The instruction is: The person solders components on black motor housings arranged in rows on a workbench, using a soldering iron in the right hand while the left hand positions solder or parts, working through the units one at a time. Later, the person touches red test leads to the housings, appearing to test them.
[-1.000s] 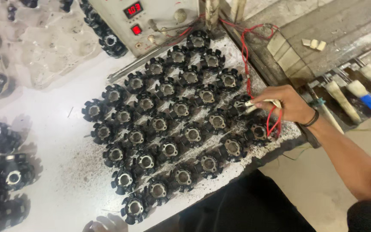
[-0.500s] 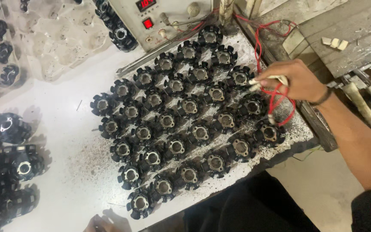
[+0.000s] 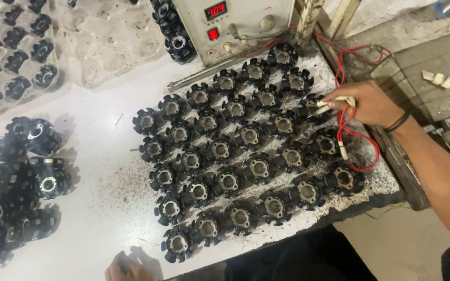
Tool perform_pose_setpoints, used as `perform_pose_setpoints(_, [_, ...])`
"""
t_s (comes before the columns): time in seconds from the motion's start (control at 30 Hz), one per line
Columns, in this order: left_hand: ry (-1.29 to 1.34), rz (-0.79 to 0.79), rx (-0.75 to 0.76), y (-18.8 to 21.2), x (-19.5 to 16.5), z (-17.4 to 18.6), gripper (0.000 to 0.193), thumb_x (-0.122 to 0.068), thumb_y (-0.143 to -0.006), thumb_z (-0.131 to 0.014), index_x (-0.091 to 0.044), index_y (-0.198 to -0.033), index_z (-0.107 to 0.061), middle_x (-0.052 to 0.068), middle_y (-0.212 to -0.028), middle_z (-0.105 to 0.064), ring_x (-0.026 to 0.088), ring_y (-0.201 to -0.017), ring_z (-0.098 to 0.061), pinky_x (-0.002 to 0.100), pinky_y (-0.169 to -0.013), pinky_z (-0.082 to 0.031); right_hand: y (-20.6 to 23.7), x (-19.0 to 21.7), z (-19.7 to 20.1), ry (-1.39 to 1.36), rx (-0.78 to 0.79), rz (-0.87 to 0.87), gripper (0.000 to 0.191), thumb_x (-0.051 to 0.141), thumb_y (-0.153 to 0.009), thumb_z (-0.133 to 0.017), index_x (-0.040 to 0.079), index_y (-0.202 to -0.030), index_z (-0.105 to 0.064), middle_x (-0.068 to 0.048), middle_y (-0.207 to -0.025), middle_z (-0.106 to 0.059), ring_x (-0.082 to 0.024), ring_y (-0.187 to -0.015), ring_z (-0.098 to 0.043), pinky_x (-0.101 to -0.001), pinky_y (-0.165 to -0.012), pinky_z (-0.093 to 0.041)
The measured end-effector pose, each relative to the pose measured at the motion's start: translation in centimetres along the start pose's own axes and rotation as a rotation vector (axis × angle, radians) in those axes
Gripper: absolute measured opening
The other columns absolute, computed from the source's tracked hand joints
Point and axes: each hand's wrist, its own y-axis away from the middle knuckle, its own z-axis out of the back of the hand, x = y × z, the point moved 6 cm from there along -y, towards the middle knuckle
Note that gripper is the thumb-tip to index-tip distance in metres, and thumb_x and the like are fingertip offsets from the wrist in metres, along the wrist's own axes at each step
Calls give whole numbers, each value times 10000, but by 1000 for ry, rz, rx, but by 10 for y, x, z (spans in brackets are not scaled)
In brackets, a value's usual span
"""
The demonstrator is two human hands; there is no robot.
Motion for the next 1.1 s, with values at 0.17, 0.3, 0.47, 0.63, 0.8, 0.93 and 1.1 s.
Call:
perform_pose_setpoints(0.17, [-5,-1,11,4,-2,0,176,-124,-967,-693,23,-1059,-722,208,-968,-661,295,-764,-654,370,-693,-552,-39,-4,13,6,-67,-54,205,189,-960,-762,76,-1131,-773,-99,-1021,-774,-202,-900,-746,-319,-789,-558])
perform_pose_setpoints(0.3, [-2,-3,8,0,-5,-1,172,-121,-967,-694,24,-1055,-721,208,-966,-661,295,-762,-654,368,-693,-552,-74,-9,-3,-48,-48,-94,231,225,-968,-762,74,-1143,-769,-104,-1022,-778,-215,-915,-732,-327,-807,-546])
perform_pose_setpoints(0.47, [-13,-1,2,-2,-6,4,168,-118,-967,-695,26,-1051,-719,208,-963,-661,295,-760,-655,366,-693,-552,-87,1,-10,5,-21,24,249,257,-973,-749,93,-1159,-764,-117,-1033,-773,-214,-961,-739,-339,-856,-547])
perform_pose_setpoints(0.63, [-22,-10,12,-1,-10,8,164,-115,-967,-697,27,-1046,-716,208,-960,-661,295,-758,-656,364,-692,-552,-94,0,-1,90,35,-65,239,274,-973,-768,120,-1156,-780,-126,-972,-764,-238,-871,-735,-366,-782,-547])
perform_pose_setpoints(0.8, [-24,-10,16,-2,-13,8,160,-112,-968,-698,29,-1042,-714,208,-958,-661,294,-756,-657,362,-692,-553,-127,0,8,52,-113,0,221,259,-995,-781,112,-1159,-780,-113,-1010,-763,-226,-914,-732,-354,-799,-545])
perform_pose_setpoints(0.93, [-25,-26,17,0,-14,9,157,-110,-968,-699,30,-1038,-712,208,-956,-661,294,-754,-658,361,-692,-553,-148,-3,-8,-66,-92,27,218,221,-992,-764,79,-1156,-763,-104,-997,-758,-234,-918,-722,-348,-814,-542])
perform_pose_setpoints(1.1, [-61,-25,10,10,-17,14,154,-107,-968,-700,32,-1033,-710,207,-953,-661,294,-751,-658,359,-692,-553,-156,-3,-11,-2,-70,82,214,195,-979,-773,67,-1150,-763,-110,-1028,-760,-237,-977,-723,-379,-855,-542])
